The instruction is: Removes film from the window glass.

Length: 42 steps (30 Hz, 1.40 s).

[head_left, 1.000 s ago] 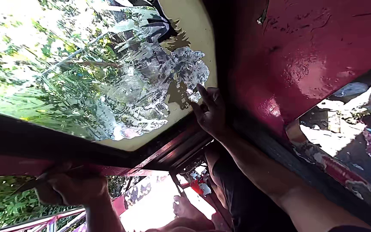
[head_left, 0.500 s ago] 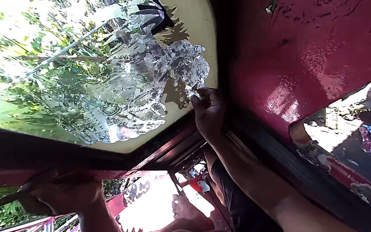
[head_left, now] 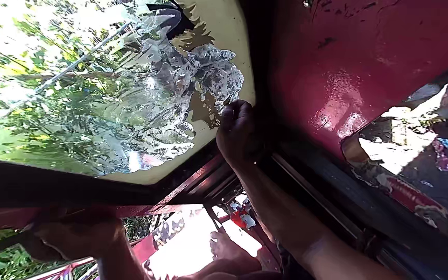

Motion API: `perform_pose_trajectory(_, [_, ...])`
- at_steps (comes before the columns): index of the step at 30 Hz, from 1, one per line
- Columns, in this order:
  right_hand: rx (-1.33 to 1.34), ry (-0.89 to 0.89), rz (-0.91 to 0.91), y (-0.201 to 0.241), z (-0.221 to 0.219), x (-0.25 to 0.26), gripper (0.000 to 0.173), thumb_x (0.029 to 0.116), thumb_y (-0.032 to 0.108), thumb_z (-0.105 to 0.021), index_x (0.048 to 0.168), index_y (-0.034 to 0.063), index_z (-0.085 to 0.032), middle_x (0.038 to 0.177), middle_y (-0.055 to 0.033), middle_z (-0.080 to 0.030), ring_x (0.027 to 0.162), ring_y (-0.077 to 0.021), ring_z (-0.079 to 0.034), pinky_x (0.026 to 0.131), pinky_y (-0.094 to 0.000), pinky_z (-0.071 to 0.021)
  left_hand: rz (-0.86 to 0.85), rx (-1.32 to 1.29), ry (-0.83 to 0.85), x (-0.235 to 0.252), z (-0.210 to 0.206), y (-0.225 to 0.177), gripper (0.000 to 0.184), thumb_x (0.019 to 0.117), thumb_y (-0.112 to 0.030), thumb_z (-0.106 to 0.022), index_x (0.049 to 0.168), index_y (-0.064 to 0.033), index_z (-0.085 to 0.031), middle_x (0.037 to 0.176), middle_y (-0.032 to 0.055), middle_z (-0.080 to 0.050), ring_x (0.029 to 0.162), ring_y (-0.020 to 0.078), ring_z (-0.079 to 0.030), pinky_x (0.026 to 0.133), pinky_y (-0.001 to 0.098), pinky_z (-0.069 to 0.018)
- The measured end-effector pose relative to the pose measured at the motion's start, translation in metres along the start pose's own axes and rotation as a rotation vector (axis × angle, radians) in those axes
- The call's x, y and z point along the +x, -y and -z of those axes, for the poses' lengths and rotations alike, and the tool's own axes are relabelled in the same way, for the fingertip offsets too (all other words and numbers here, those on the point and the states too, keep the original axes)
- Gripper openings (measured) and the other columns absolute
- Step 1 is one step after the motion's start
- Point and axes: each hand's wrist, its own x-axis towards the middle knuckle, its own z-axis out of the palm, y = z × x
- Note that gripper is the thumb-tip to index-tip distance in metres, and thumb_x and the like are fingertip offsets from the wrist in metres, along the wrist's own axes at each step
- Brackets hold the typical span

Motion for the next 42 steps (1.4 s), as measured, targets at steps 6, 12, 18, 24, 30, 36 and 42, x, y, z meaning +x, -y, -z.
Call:
perform_pose_trajectory(6, [0.152, -0.022, 0.029, -0.004, 0.002, -0.006, 0.020, 0.0968, 0.011, -0.060, 0.109, -0.0049, -0.059, 0.096, -0.0094, -0.059, 0.081, -0.0080, -0.060, 0.070, -0.0197, -0.0519, 0.005, 0.014, 0.029, 0.000, -0.003, -0.004, 0.024, 0.1040, -0.010, -0.037, 0.099, -0.0026, -0.059, 0.089, -0.0009, -0.067, 0.091, 0.0106, -0.067, 0.087, 0.0325, -0.0562])
perform_pose_trajectory(12, [0.105, -0.031, -0.121, 0.010, 0.002, 0.002, 0.016, 0.1000, 0.013, -0.058, 0.103, -0.0020, -0.065, 0.089, -0.0073, -0.059, 0.077, -0.0106, -0.058, 0.071, -0.0243, -0.0502, 0.004, -0.005, 0.042, 0.001, -0.003, -0.002, 0.026, 0.1048, -0.009, -0.034, 0.098, -0.0029, -0.059, 0.089, -0.0005, -0.067, 0.092, 0.0113, -0.068, 0.087, 0.0338, -0.0565])
perform_pose_trajectory(18, [-0.004, -0.021, -0.073, 0.012, -0.002, 0.003, 0.018, 0.1022, 0.011, -0.053, 0.101, -0.0024, -0.065, 0.085, -0.0109, -0.062, 0.080, -0.0194, -0.061, 0.076, -0.0347, -0.0512, -0.022, 0.004, 0.029, 0.001, -0.011, -0.006, 0.030, 0.1045, -0.008, -0.034, 0.095, -0.0074, -0.062, 0.089, -0.0047, -0.069, 0.092, 0.0074, -0.067, 0.088, 0.0299, -0.0555])
perform_pose_trajectory(24, [0.020, 0.058, 0.131, -0.008, 0.003, -0.006, 0.015, 0.1004, 0.010, -0.052, 0.097, -0.0003, -0.061, 0.082, -0.0092, -0.058, 0.079, -0.0195, -0.058, 0.075, -0.0350, -0.0492, -0.026, 0.033, -0.012, 0.000, -0.013, -0.007, 0.031, 0.1035, -0.004, -0.029, 0.097, -0.0066, -0.060, 0.090, -0.0054, -0.067, 0.092, 0.0064, -0.067, 0.088, 0.0289, -0.0553])
perform_pose_trajectory(30, [0.156, 0.063, 0.090, -0.017, 0.011, -0.010, 0.029, 0.0978, 0.015, -0.062, 0.115, -0.0073, -0.056, 0.098, -0.0110, -0.059, 0.080, -0.0082, -0.059, 0.071, -0.0210, -0.0521, -0.034, 0.025, 0.024, 0.000, -0.011, -0.007, 0.032, 0.1037, -0.006, -0.030, 0.096, -0.0080, -0.061, 0.089, -0.0062, -0.068, 0.091, 0.0060, -0.067, 0.087, 0.0289, -0.0558])
perform_pose_trajectory(36, [0.064, 0.059, -0.061, 0.008, 0.011, -0.001, 0.016, 0.1007, 0.011, -0.058, 0.103, -0.0037, -0.065, 0.091, -0.0108, -0.062, 0.081, -0.0145, -0.061, 0.075, -0.0285, -0.0522, -0.054, 0.036, 0.025, 0.000, -0.012, -0.007, 0.033, 0.1045, -0.006, -0.030, 0.095, -0.0087, -0.062, 0.088, -0.0072, -0.069, 0.092, 0.0050, -0.068, 0.087, 0.0279, -0.0555])
perform_pose_trajectory(42, [0.201, 0.207, -0.547, 0.045, 0.027, 0.017, 0.017, 0.1054, 0.017, -0.056, 0.096, 0.0060, -0.065, 0.074, 0.0033, -0.055, 0.064, -0.0030, -0.050, 0.062, -0.0232, -0.0416, -0.103, 0.054, 0.049, -0.001, -0.009, -0.002, 0.030, 0.1048, -0.009, -0.037, 0.093, -0.0112, -0.065, 0.089, -0.0079, -0.069, 0.092, 0.0042, -0.067, 0.087, 0.0276, -0.0553])
